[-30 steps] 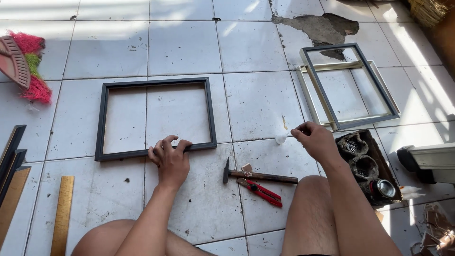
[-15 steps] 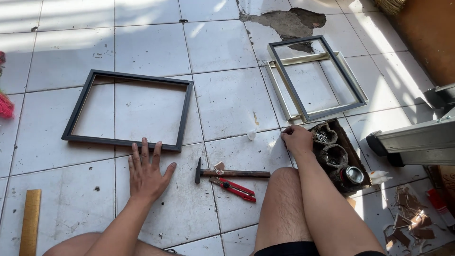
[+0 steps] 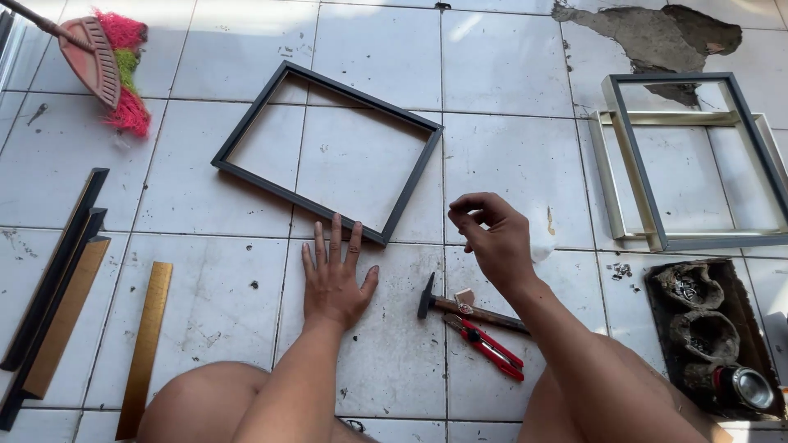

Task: Applying glue to the mitered corners of wooden frame pieces and joining them together to assemble frames.

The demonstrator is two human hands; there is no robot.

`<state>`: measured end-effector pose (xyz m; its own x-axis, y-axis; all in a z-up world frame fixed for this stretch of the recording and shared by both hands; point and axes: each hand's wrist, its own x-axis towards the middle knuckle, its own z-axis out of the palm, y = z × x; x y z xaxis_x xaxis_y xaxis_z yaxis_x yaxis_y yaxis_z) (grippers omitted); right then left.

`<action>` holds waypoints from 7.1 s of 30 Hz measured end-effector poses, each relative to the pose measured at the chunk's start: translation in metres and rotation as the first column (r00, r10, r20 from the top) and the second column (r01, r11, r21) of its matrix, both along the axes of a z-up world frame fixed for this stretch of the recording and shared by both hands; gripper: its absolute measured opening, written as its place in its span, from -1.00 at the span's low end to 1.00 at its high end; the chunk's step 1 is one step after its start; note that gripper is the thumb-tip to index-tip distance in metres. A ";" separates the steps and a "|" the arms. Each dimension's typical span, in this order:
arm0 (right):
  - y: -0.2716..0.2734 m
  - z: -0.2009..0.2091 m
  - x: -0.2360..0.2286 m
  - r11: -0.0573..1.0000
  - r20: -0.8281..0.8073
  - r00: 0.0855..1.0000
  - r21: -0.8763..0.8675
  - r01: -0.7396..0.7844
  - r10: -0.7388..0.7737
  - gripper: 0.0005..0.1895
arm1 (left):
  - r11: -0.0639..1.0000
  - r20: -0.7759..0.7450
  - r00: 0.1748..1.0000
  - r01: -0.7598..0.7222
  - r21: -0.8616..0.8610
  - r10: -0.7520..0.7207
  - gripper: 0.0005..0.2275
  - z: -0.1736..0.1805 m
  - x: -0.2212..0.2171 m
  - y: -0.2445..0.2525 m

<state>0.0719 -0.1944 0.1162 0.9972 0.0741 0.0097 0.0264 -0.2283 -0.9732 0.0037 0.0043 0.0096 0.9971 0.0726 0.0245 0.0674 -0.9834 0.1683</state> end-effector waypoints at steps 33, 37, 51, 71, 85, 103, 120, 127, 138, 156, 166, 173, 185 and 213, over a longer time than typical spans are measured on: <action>0.047 -0.055 0.030 0.833 -0.068 0.953 -0.471 -0.291 0.294 -0.87 | 0.995 -0.064 0.993 0.100 -0.027 -0.101 -0.35 -0.002 0.005 0.004; 0.044 -0.064 0.028 0.911 -0.104 0.957 -0.295 -0.289 0.270 -0.89 | 0.995 -0.065 0.993 0.099 -0.027 -0.101 -0.34 -0.001 0.004 0.005; 0.061 -0.058 0.032 0.836 0.027 0.893 -0.366 -0.409 0.449 -0.81 | 0.994 -0.087 0.991 0.101 -0.034 -0.104 -0.35 0.003 0.004 0.005; 0.053 -0.056 0.041 0.587 0.071 0.744 -0.666 -0.460 0.664 -0.32 | 0.995 -0.068 0.993 0.098 -0.036 -0.100 -0.34 0.000 0.004 0.005; 0.027 -0.018 0.019 0.775 -0.115 0.916 -0.498 -0.389 0.385 -0.73 | 0.995 -0.078 0.992 0.097 -0.035 -0.099 -0.35 -0.001 0.005 0.005; 0.020 -0.023 -0.018 0.684 -0.113 0.946 -0.665 -0.298 0.303 -0.65 | 0.995 -0.113 0.989 0.085 -0.048 -0.090 -0.38 0.009 0.003 0.003; 0.036 -0.043 -0.021 0.547 0.179 0.871 -0.829 -0.117 0.458 -0.50 | 0.995 -0.118 0.989 0.077 -0.060 -0.084 -0.37 0.012 0.003 0.004; 0.042 -0.037 -0.021 0.523 0.163 0.888 -0.847 -0.097 0.429 -0.50 | 0.997 -0.138 0.988 0.059 -0.044 -0.065 -0.35 0.011 0.004 0.004; 0.046 -0.042 -0.027 0.529 0.166 0.890 -0.843 -0.095 0.425 -0.50 | 0.997 -0.165 0.984 0.059 -0.048 -0.066 -0.36 0.016 0.004 0.003; 0.049 -0.034 -0.026 0.392 -0.016 0.903 -0.897 -0.203 0.430 -0.54 | 0.997 -0.161 0.985 0.057 -0.048 -0.064 -0.36 0.013 0.004 0.004; 0.047 -0.039 -0.026 0.432 -0.042 0.919 -0.874 -0.225 0.393 -0.51 | 0.997 -0.167 0.984 0.052 -0.062 -0.061 -0.35 0.012 0.002 0.003; 0.053 -0.026 -0.027 0.430 -0.151 0.922 -0.849 -0.305 0.355 -0.55 | 0.997 -0.164 0.984 0.058 -0.055 -0.067 -0.35 0.012 0.003 0.003; 0.005 -0.038 0.009 0.380 -0.203 0.967 -0.891 -0.248 0.156 -0.61 | 0.999 0.068 0.997 0.042 -0.015 -0.041 -0.55 -0.022 -0.001 0.007; 0.087 -0.060 0.053 0.416 -0.060 0.971 -0.896 -0.155 0.231 -0.68 | 0.997 0.125 0.989 0.078 0.005 -0.078 -0.59 -0.013 -0.001 0.006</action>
